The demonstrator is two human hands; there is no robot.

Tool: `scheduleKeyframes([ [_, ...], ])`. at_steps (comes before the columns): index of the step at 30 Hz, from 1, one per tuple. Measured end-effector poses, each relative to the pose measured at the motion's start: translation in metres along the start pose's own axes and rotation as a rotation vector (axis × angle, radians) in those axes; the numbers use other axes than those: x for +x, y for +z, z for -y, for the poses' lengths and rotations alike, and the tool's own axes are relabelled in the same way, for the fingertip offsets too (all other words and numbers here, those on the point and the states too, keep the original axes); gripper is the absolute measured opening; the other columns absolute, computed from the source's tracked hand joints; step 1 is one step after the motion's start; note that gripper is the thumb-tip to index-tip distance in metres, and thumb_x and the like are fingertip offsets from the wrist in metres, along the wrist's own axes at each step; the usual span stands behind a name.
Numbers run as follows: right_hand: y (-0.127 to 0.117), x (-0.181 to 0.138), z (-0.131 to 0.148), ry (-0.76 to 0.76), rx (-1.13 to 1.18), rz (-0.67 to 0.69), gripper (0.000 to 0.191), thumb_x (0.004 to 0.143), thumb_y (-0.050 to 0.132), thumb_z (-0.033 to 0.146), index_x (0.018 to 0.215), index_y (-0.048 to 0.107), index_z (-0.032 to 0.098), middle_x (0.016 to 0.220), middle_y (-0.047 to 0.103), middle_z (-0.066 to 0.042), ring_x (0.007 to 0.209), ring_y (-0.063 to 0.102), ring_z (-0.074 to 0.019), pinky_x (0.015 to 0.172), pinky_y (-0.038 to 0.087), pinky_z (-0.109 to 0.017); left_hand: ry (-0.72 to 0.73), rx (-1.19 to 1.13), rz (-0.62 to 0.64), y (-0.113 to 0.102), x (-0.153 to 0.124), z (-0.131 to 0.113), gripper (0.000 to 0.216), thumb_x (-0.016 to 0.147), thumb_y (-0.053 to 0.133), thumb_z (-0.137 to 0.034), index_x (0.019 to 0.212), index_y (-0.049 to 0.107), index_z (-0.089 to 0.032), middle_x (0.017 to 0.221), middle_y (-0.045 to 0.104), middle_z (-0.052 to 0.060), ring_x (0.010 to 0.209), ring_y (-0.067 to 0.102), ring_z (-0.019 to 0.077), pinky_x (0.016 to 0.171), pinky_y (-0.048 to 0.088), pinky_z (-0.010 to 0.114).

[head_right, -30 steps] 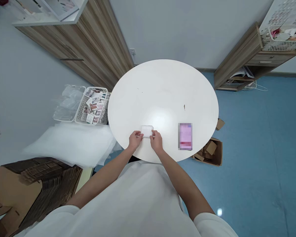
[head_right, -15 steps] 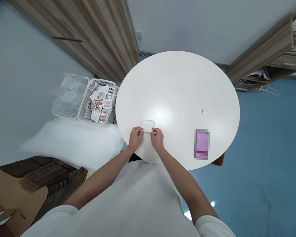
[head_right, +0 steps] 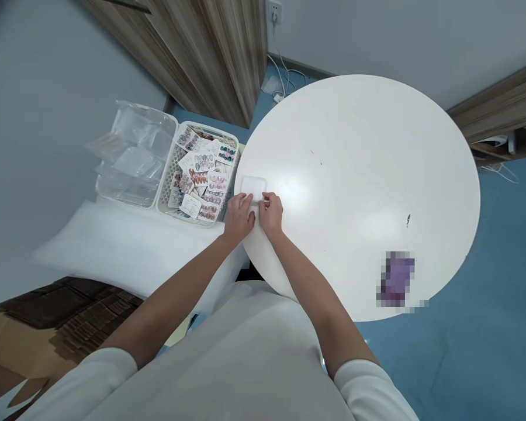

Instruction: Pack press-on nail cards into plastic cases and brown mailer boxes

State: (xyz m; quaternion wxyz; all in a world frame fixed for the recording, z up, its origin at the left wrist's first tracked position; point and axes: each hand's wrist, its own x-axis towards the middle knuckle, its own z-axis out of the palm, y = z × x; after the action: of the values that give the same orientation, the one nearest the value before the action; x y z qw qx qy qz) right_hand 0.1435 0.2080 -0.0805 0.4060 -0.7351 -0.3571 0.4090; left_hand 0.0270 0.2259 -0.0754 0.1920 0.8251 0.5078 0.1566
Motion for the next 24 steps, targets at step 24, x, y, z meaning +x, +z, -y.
scheduleKeyframes([
  [24, -0.041, -0.044, 0.003, 0.181, 0.026, -0.006, 0.051, 0.073, 0.051, 0.035, 0.121, 0.037, 0.026, 0.107, 0.048, -0.004, 0.068, 0.051, -0.0101, 0.069, 0.047, -0.031, 0.007, 0.042, 0.076, -0.015, 0.011, -0.004, 0.055, 0.071, 0.049, -0.022, 0.124, 0.036, -0.013, 0.126, 0.040, 0.018, 0.120, 0.032, 0.0326, 0.097, 0.025, 0.049],
])
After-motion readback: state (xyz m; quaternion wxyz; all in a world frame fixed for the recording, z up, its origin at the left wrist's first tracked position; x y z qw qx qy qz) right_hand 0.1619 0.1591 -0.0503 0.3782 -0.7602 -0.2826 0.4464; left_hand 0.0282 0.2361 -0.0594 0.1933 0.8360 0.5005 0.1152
